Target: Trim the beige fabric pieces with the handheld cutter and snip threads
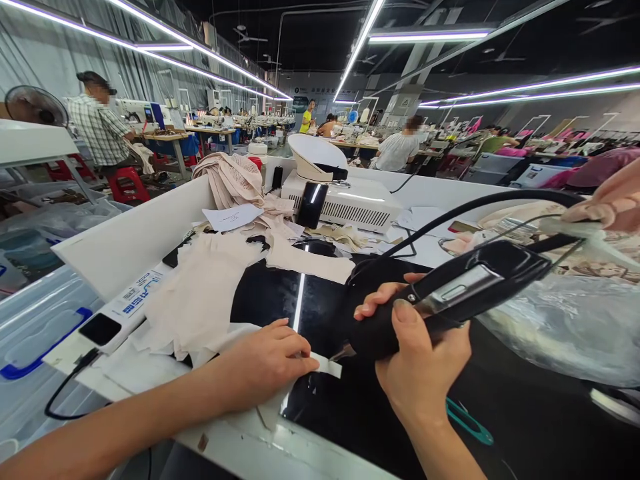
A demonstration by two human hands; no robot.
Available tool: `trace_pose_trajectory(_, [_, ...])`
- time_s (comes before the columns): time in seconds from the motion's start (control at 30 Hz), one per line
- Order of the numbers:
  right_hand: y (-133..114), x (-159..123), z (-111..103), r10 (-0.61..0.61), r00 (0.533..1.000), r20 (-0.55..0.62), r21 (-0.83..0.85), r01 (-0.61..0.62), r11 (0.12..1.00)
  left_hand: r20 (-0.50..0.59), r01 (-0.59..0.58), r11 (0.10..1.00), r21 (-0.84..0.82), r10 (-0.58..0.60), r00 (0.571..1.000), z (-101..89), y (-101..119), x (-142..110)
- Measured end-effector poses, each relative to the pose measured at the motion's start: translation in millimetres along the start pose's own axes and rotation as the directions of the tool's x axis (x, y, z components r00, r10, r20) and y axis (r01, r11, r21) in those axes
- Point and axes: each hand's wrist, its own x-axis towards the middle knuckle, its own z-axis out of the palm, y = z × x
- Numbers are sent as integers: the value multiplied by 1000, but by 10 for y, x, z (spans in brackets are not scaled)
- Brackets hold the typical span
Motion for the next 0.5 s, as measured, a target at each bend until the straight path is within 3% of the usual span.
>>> trace_pose_trajectory(0.3, [-77,-24,46,22,1000,21,59,-23,998,-38,-4,1000,-8,4,999,-7,0,0])
trace_pose_trajectory(0.5, [-36,-126,38,30,995,92,65,-36,997,2,2,1000,10,-2,1000,-14,-7,14])
